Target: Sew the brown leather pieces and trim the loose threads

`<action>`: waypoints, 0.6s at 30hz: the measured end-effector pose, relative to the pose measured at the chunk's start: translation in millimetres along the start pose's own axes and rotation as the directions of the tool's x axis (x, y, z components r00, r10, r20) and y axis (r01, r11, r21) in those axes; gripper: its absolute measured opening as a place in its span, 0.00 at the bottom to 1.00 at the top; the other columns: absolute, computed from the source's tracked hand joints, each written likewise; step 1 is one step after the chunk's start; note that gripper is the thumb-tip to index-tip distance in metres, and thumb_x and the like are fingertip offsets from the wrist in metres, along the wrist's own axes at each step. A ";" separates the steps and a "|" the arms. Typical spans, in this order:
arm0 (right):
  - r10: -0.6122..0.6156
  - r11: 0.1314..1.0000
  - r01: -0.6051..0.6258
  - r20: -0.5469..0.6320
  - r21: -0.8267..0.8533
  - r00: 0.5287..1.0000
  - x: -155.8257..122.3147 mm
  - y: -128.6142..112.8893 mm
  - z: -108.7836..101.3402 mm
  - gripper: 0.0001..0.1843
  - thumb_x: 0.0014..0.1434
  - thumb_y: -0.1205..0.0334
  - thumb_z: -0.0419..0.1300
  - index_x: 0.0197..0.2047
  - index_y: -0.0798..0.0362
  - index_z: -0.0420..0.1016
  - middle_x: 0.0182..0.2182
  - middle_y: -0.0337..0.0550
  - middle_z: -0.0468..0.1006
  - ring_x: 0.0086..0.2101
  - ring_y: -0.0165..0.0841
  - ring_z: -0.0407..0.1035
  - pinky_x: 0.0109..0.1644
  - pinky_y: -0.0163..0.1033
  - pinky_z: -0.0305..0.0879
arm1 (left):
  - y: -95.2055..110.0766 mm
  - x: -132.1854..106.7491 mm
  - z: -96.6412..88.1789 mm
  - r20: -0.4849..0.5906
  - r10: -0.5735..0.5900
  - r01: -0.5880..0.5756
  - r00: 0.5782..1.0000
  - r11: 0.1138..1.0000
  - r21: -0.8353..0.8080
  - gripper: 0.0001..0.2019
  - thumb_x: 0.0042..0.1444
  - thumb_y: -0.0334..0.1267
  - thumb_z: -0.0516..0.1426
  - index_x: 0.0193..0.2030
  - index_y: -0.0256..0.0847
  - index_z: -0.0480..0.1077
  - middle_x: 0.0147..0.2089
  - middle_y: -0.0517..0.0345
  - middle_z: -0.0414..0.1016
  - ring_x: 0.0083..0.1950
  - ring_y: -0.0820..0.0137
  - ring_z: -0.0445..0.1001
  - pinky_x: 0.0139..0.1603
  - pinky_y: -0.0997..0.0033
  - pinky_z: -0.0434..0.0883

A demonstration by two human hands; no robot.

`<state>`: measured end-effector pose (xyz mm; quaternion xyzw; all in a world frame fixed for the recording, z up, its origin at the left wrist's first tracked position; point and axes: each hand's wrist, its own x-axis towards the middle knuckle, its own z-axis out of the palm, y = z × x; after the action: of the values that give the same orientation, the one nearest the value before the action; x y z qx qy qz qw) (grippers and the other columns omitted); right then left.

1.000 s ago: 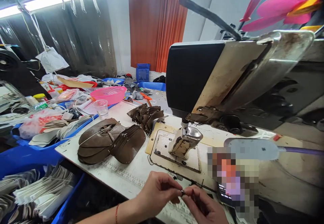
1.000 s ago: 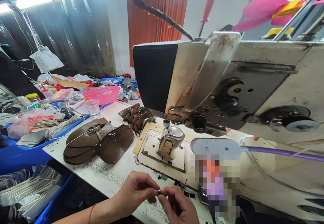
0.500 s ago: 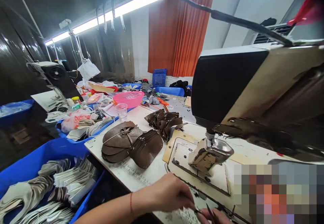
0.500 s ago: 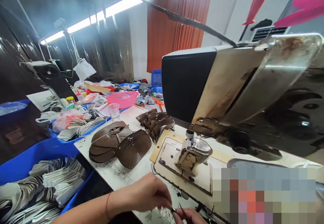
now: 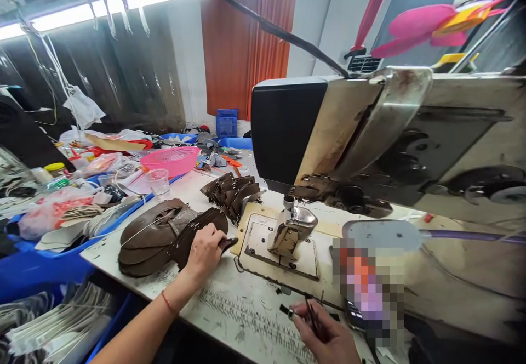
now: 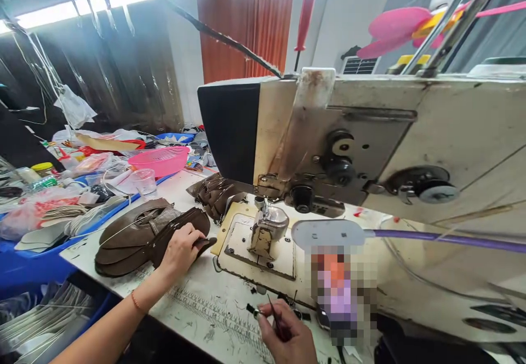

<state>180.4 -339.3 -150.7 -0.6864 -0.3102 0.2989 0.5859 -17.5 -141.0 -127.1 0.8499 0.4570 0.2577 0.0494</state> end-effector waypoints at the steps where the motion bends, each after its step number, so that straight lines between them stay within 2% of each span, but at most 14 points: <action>1: 0.028 0.999 -0.027 -0.013 0.045 1.000 0.9 -0.9 -0.2 0.16 0.40 0.47 0.68 0.24 0.53 0.78 0.24 0.39 0.75 0.21 0.26 0.55 0.24 0.33 0.54 | 5.5 -0.8 -8.2 0.012 0.010 -0.009 1.000 0.998 -0.063 0.06 0.60 0.36 0.55 0.33 0.40 0.72 0.36 0.55 0.69 0.38 0.66 0.69 0.40 0.67 0.65; 3: 0.129 0.979 -0.123 -0.027 0.163 0.991 3.2 -1.9 -0.1 0.19 0.38 0.47 0.70 0.26 0.54 0.79 0.19 0.36 0.69 0.19 0.24 0.51 0.22 0.32 0.49 | 21.2 -2.7 -24.8 0.090 0.020 0.010 0.996 0.947 -0.321 0.08 0.58 0.39 0.56 0.32 0.39 0.72 0.36 0.55 0.71 0.37 0.68 0.69 0.39 0.69 0.65; 4: 0.188 0.957 -0.178 -0.024 0.228 0.982 4.5 -2.1 0.0 0.20 0.37 0.47 0.71 0.27 0.55 0.78 0.16 0.32 0.63 0.18 0.23 0.49 0.21 0.31 0.47 | 30.7 -4.4 -31.3 0.169 0.020 0.065 0.986 0.875 -0.481 0.08 0.56 0.40 0.58 0.32 0.39 0.72 0.35 0.55 0.72 0.36 0.68 0.69 0.39 0.70 0.66; 5: 0.239 0.931 -0.226 -0.009 0.287 0.971 5.9 -2.1 0.2 0.22 0.36 0.47 0.72 0.27 0.56 0.78 0.14 0.29 0.58 0.17 0.22 0.47 0.20 0.31 0.45 | 40.8 -7.1 -35.8 0.285 0.025 0.170 0.958 0.751 -0.638 0.08 0.54 0.41 0.59 0.32 0.38 0.73 0.34 0.56 0.74 0.36 0.68 0.70 0.38 0.71 0.66; 6: 0.271 0.908 -0.259 0.010 0.330 0.963 7.3 -2.1 0.3 0.23 0.34 0.46 0.73 0.27 0.56 0.77 0.13 0.28 0.55 0.17 0.22 0.47 0.19 0.31 0.45 | 51.0 -10.7 -38.0 0.409 0.036 0.312 0.912 0.588 -0.746 0.10 0.52 0.43 0.61 0.33 0.37 0.74 0.34 0.56 0.75 0.34 0.69 0.70 0.37 0.71 0.67; 8: 0.302 0.891 -0.296 0.036 0.345 0.953 9.6 -2.4 0.1 0.25 0.32 0.45 0.74 0.26 0.57 0.76 0.13 0.29 0.57 0.16 0.22 0.49 0.18 0.31 0.47 | 70.1 -20.5 -35.4 0.612 0.087 0.571 0.786 0.280 -0.772 0.15 0.46 0.46 0.64 0.33 0.35 0.75 0.32 0.56 0.76 0.31 0.70 0.70 0.35 0.72 0.67; 9: 0.311 0.894 -0.307 0.042 0.326 0.950 10.3 -2.8 -0.4 0.25 0.31 0.45 0.74 0.26 0.56 0.76 0.13 0.30 0.59 0.16 0.23 0.51 0.18 0.32 0.49 | 78.4 -26.0 -31.6 0.669 0.111 0.649 0.735 0.171 -0.741 0.17 0.42 0.48 0.66 0.33 0.34 0.75 0.31 0.57 0.76 0.30 0.71 0.70 0.34 0.72 0.67; 10: 0.313 0.900 -0.312 0.046 0.306 0.949 10.6 -3.3 -1.2 0.25 0.31 0.45 0.74 0.26 0.56 0.76 0.13 0.31 0.60 0.16 0.24 0.53 0.18 0.33 0.51 | 85.6 -31.4 -27.1 0.702 0.123 0.697 0.701 0.087 -0.712 0.20 0.40 0.49 0.67 0.33 0.34 0.76 0.30 0.57 0.76 0.29 0.72 0.70 0.34 0.73 0.67; 13: 0.305 0.913 -0.306 0.044 0.270 0.951 9.7 -4.9 -4.9 0.25 0.32 0.45 0.74 0.27 0.56 0.77 0.13 0.32 0.61 0.16 0.25 0.54 0.18 0.34 0.54 | 100.8 -43.4 -14.9 0.740 0.107 0.747 0.664 -0.045 -0.664 0.24 0.34 0.51 0.69 0.33 0.34 0.76 0.30 0.58 0.76 0.29 0.73 0.70 0.34 0.74 0.66; 18: 0.282 0.932 -0.286 0.048 0.221 0.958 7.1 -6.6 -9.0 0.24 0.35 0.45 0.73 0.29 0.56 0.79 0.15 0.33 0.64 0.17 0.25 0.54 0.20 0.33 0.54 | 111.6 -44.2 -13.2 0.750 -0.002 0.748 0.661 -0.073 -0.660 0.20 0.33 0.45 0.69 0.31 0.34 0.76 0.28 0.59 0.76 0.27 0.74 0.69 0.31 0.75 0.65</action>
<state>191.4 -338.6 -143.2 -0.6506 -0.1762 0.4189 0.6084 40.1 -243.0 -97.5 0.4287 0.3547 0.2123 0.8033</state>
